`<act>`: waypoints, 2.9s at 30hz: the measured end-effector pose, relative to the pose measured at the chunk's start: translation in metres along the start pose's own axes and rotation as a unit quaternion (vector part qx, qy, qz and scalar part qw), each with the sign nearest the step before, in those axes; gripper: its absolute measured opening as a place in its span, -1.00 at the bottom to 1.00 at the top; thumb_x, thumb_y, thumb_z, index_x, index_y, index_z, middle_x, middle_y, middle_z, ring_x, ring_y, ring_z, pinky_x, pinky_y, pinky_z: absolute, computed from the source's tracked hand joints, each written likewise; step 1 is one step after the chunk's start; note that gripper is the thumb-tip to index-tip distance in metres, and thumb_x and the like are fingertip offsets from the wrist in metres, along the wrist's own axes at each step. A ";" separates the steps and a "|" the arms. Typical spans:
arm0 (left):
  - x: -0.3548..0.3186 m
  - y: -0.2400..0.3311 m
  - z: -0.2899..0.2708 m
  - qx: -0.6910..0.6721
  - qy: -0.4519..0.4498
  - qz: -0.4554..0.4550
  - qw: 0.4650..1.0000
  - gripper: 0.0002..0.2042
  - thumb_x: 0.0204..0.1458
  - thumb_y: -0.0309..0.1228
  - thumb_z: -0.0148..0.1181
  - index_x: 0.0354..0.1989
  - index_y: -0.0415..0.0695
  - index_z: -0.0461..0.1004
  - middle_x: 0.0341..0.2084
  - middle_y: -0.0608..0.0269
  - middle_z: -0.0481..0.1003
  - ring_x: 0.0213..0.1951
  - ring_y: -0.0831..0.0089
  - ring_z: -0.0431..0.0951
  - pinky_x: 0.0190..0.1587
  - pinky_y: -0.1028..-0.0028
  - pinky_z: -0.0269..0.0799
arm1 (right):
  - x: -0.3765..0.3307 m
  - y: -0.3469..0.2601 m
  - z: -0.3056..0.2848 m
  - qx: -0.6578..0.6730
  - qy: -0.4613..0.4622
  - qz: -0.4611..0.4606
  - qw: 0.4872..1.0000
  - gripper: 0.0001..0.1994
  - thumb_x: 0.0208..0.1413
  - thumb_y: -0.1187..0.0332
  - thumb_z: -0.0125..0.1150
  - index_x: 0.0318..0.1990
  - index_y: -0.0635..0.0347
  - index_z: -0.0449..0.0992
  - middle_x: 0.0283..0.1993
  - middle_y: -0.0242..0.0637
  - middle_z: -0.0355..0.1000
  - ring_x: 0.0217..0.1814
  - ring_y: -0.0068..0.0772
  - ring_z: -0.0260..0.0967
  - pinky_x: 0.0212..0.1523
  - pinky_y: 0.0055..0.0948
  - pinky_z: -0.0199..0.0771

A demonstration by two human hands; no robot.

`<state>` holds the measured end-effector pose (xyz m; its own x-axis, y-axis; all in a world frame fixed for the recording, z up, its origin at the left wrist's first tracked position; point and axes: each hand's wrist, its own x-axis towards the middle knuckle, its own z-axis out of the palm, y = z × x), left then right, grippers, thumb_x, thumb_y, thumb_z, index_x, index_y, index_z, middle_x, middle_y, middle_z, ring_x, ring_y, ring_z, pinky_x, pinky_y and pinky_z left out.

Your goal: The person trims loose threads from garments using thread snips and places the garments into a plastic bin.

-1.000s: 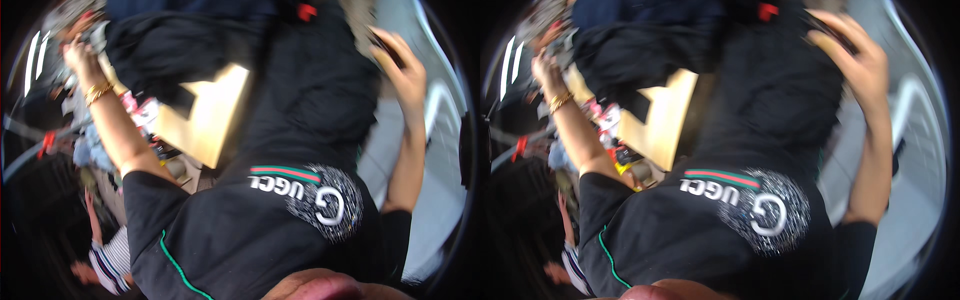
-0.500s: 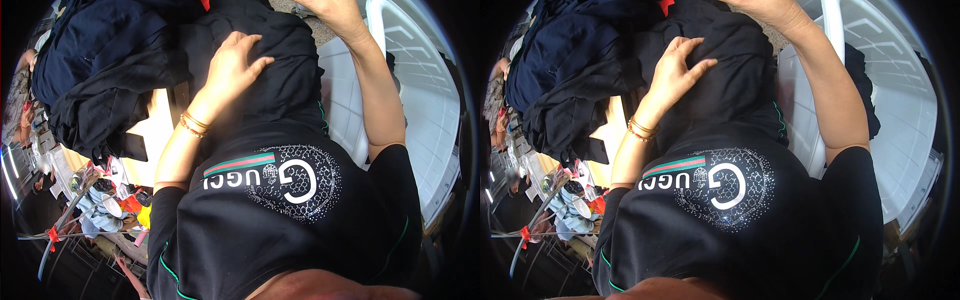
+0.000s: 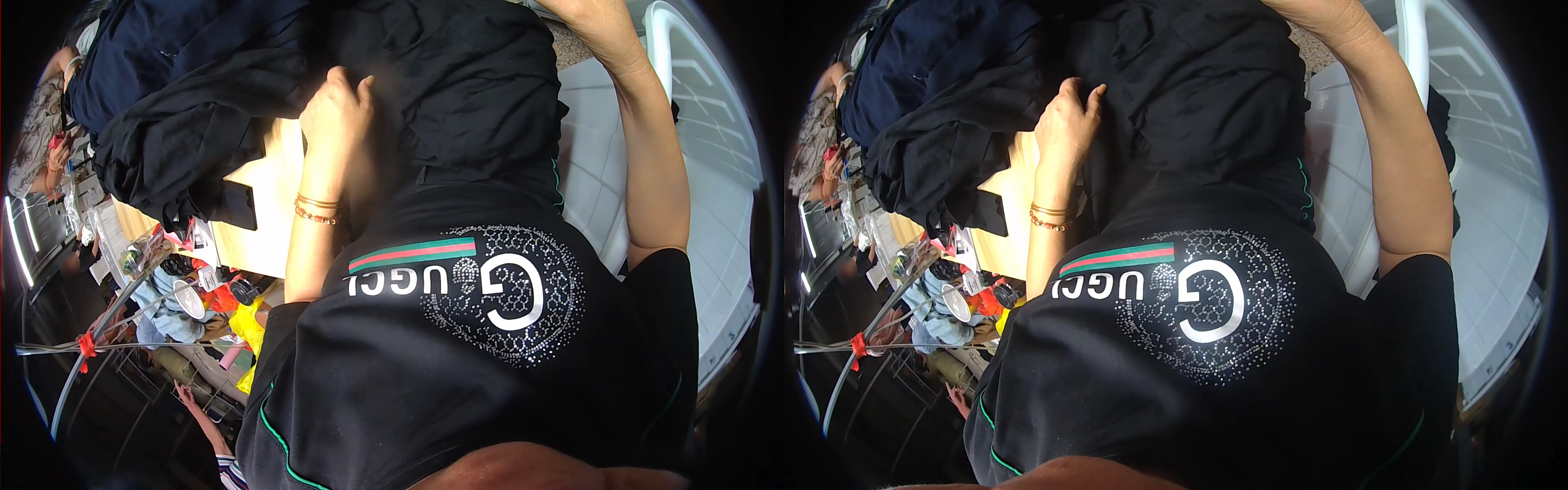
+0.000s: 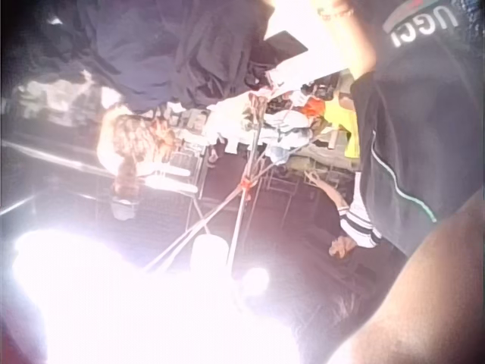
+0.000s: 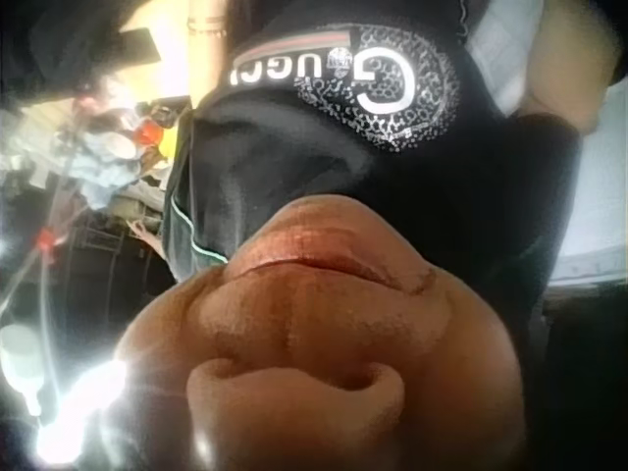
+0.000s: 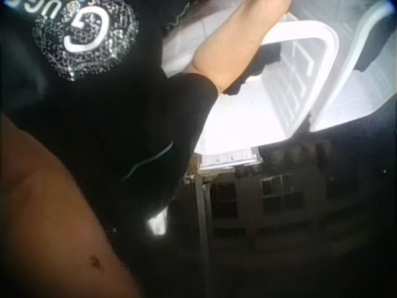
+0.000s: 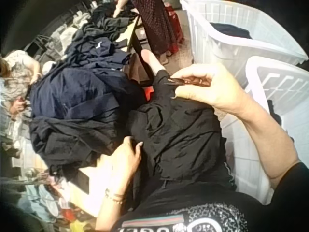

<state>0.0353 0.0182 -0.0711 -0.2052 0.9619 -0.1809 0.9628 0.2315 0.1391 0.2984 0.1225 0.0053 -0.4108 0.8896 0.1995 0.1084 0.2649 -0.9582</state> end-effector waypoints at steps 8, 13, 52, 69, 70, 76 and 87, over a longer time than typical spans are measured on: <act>-0.019 0.031 -0.053 -0.444 0.088 0.150 0.879 -0.87 0.11 -0.44 0.26 -0.25 -0.22 0.50 -0.47 0.21 0.57 -0.41 0.52 0.55 -0.29 0.51 0.46 | -0.003 -0.003 0.007 0.035 -0.034 0.090 0.995 -0.68 0.13 0.44 0.33 0.03 0.36 0.54 -0.25 -0.39 0.54 -0.27 -0.67 0.41 -0.22 -0.67 0.40; -0.036 0.092 -0.053 -0.531 -0.041 0.342 0.774 -0.89 0.17 -0.52 0.20 -0.16 -0.23 0.48 -0.33 0.32 0.53 -0.23 0.60 0.52 -0.17 0.58 0.44 | 0.000 -0.012 0.007 0.060 -0.097 0.160 0.981 -0.58 0.13 0.43 0.33 0.14 0.35 0.44 -0.29 -0.44 0.48 -0.32 -0.68 0.34 -0.27 -0.66 0.36; 0.003 0.046 -0.034 -0.598 -0.118 0.076 0.789 -0.79 0.22 -0.41 0.13 -0.05 -0.23 0.54 -0.15 0.26 0.57 -0.11 0.60 0.53 0.01 0.59 0.40 | -0.012 0.007 -0.008 0.346 -0.077 0.184 0.917 -0.72 0.13 0.41 0.23 0.01 0.19 0.54 -0.49 -0.60 0.34 -0.67 -0.89 0.07 -0.68 -0.88 0.08; 0.008 0.018 -0.059 -0.768 -0.083 0.064 0.632 -0.82 0.18 -0.43 0.22 -0.11 -0.23 0.59 -0.28 0.36 0.60 -0.21 0.65 0.55 -0.06 0.65 0.42 | 0.001 0.017 -0.025 -0.106 -0.013 0.063 0.992 -0.74 0.20 0.39 0.20 0.01 0.28 0.50 -0.21 -0.48 0.43 -0.19 -0.72 0.30 -0.16 -0.63 0.30; 0.009 0.018 -0.054 -0.772 -0.077 0.051 0.629 -0.82 0.18 -0.42 0.22 -0.12 -0.22 0.59 -0.27 0.36 0.60 -0.20 0.65 0.55 -0.05 0.65 0.42 | -0.002 0.003 -0.013 -0.060 -0.039 0.056 0.996 -0.68 0.23 0.39 0.19 0.10 0.29 0.45 -0.03 -0.42 0.45 0.01 -0.65 0.33 0.04 -0.59 0.31; 0.013 0.026 -0.063 -0.756 -0.081 0.104 0.641 -0.79 0.18 -0.41 0.22 -0.08 -0.23 0.59 -0.23 0.33 0.60 -0.17 0.66 0.53 -0.01 0.63 0.41 | -0.013 -0.025 0.028 -0.138 -0.033 -0.110 0.984 -0.74 0.15 0.37 0.28 -0.02 0.21 0.53 -0.24 -0.37 0.46 -0.30 -0.58 0.40 -0.24 -0.54 0.42; 0.008 0.042 -0.074 -0.634 0.070 0.242 0.731 -0.74 0.29 -0.53 0.02 0.10 -0.23 0.48 -0.13 0.32 0.56 -0.10 0.67 0.51 0.03 0.68 0.40 | -0.010 -0.027 0.039 -0.321 -0.015 -0.266 0.909 -0.62 -0.06 0.39 0.41 0.00 0.05 0.61 -0.32 -0.39 0.42 -0.33 -0.41 0.40 -0.32 -0.41 0.45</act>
<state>0.0608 0.0461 0.0053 0.0051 0.9608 0.2772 0.0092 -0.2772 0.9608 0.2642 0.0917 0.0211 -0.5830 0.5649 0.5840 0.3896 0.8251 -0.4091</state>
